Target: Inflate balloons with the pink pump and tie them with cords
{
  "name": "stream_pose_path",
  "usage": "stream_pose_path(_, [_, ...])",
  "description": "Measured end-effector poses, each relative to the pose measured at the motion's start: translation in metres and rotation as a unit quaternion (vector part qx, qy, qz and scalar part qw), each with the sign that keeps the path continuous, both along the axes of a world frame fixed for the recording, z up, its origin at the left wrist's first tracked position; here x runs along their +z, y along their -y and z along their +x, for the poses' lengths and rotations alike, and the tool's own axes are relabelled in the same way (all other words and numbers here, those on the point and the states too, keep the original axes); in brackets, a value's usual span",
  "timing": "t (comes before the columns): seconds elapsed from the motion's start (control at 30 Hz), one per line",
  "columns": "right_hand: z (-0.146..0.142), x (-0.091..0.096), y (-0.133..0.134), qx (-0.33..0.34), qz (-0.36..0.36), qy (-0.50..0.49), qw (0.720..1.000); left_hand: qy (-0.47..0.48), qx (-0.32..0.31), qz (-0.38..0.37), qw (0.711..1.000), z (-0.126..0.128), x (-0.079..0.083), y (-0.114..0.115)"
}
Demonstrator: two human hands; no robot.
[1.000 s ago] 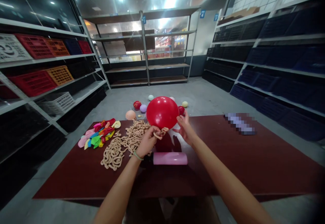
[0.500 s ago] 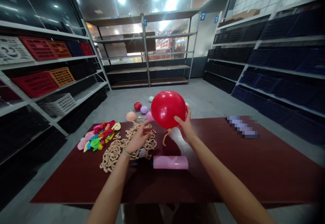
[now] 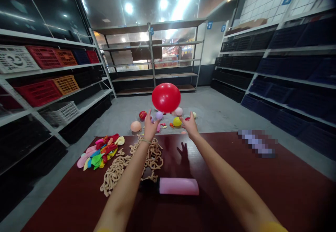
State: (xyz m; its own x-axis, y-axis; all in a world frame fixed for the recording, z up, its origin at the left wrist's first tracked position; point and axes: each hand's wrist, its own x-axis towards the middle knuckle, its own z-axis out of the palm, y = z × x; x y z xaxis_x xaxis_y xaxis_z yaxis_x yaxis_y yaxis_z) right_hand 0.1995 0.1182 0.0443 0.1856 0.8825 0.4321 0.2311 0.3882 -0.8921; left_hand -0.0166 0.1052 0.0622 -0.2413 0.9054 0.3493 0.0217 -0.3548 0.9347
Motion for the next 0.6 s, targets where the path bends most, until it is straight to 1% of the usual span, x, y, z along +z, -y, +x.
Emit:
stream_pose_path(0.07, [0.004, -0.006, -0.012, -0.018, -0.03, -0.017, 0.999, 0.038, 0.0, -0.05, 0.998, -0.005, -0.005, -0.019])
stream_pose_path(0.1, [0.004, -0.01, -0.013, -0.018, -0.043, -0.026, 0.999, 0.05, -0.009, -0.065, 0.997, -0.007, -0.009, -0.023])
stream_pose_path(0.17, [0.001, -0.018, -0.009, 0.001, -0.057, -0.024, 0.998, 0.064, -0.027, -0.077, 0.995, -0.013, -0.016, -0.023])
stream_pose_path(0.27, [-0.006, -0.027, 0.006, 0.031, -0.081, -0.024, 0.996, 0.095, -0.041, -0.087, 0.991, -0.018, -0.023, -0.01])
stream_pose_path(0.4, [-0.014, -0.029, 0.024, 0.06, -0.098, -0.022, 0.993, 0.123, -0.06, -0.105, 0.985, -0.024, -0.026, 0.009])
stream_pose_path(0.6, [-0.024, -0.032, 0.048, 0.099, -0.102, 0.003, 0.99, 0.12, -0.045, -0.117, 0.985, -0.044, -0.034, 0.039])
